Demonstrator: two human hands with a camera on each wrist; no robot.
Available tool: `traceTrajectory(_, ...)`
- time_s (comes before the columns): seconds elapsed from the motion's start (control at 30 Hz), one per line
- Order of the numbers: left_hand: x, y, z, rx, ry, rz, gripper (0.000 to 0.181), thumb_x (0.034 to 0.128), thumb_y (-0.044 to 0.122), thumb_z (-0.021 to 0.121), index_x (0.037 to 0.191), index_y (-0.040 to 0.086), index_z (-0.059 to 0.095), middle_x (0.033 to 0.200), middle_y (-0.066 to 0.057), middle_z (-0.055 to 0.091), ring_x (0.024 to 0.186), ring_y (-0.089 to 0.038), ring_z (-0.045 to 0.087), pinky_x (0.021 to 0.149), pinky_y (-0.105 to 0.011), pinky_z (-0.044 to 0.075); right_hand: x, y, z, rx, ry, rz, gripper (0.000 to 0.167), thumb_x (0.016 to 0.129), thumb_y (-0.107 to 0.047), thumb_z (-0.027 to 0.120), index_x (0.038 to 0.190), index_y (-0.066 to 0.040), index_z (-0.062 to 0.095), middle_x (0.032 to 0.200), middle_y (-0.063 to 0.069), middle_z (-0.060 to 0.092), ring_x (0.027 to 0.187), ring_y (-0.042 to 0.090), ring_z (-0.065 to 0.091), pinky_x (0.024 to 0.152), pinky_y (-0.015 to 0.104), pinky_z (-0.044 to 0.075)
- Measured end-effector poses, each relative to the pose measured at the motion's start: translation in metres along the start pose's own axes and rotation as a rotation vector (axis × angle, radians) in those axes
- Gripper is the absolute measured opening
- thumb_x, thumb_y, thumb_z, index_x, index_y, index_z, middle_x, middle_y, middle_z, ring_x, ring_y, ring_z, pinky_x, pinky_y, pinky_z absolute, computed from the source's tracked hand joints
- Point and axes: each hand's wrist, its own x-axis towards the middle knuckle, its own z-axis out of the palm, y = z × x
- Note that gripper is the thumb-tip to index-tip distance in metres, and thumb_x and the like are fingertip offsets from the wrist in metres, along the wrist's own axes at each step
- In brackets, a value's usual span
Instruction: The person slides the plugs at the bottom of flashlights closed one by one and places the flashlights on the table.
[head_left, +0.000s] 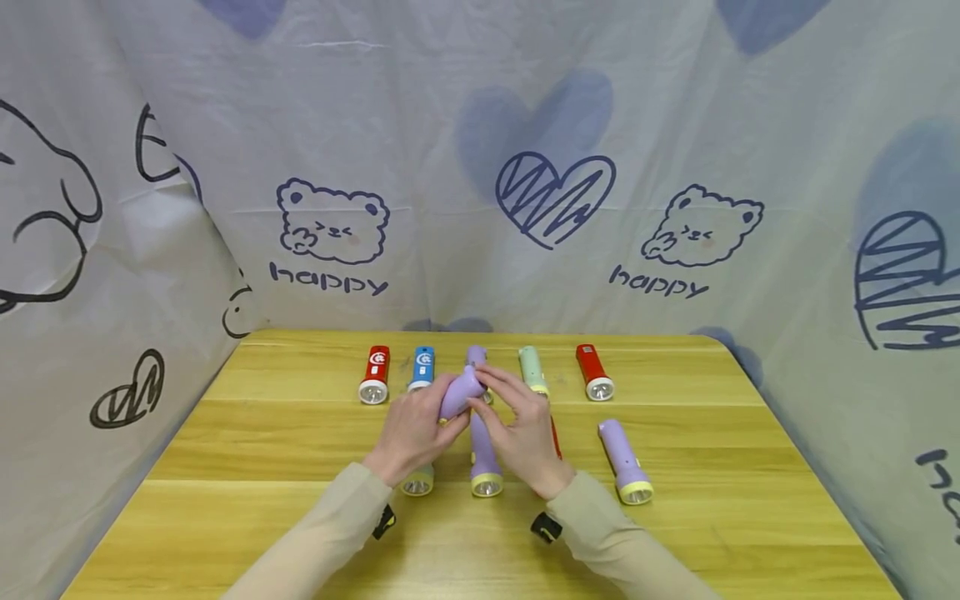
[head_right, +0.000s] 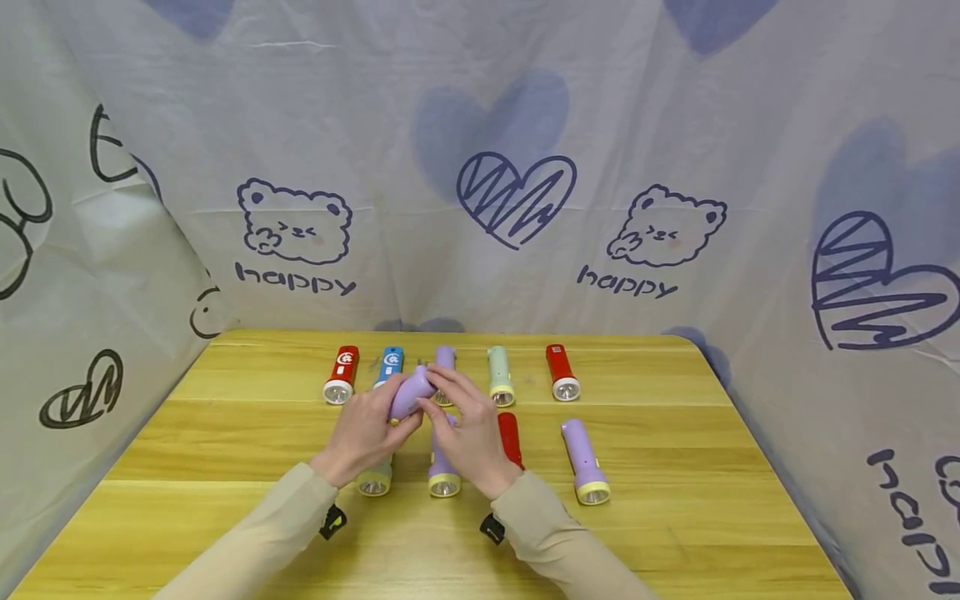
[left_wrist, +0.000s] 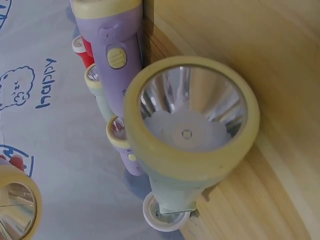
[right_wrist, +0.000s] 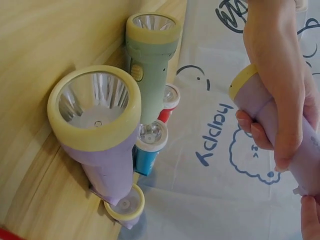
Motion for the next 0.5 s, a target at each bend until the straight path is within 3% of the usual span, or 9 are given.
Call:
traceTrajectory(0.2, -0.0004, -0.0015, -0.0004, 0.035, 0.000, 0.011, 0.035, 0.0842, 0.021, 0.077, 0.112, 0.006, 0.062, 0.079, -0.006, 0.074, 0.057, -0.014, 0.065, 0.052, -0.019, 0.050, -0.0001, -0.0009, 0.0021, -0.012, 0.016, -0.015, 0.036, 0.084, -0.001, 0.078, 0.118, 0.005, 0.070, 0.121, 0.021, 0.072, 0.109, 0.032, 0.072, 0.091, 0.035, 0.059)
traceTrajectory(0.5, -0.0012, -0.0024, -0.0009, 0.056, 0.013, 0.020, 0.038, 0.0831, 0.022, 0.078, 0.114, 0.006, 0.062, 0.079, -0.008, 0.074, 0.058, -0.016, 0.066, 0.052, -0.021, 0.051, -0.0015, -0.0017, 0.0042, -0.038, 0.012, -0.004, 0.037, 0.085, -0.002, 0.078, 0.121, 0.004, 0.070, 0.121, 0.020, 0.072, 0.110, 0.032, 0.072, 0.091, 0.036, 0.059)
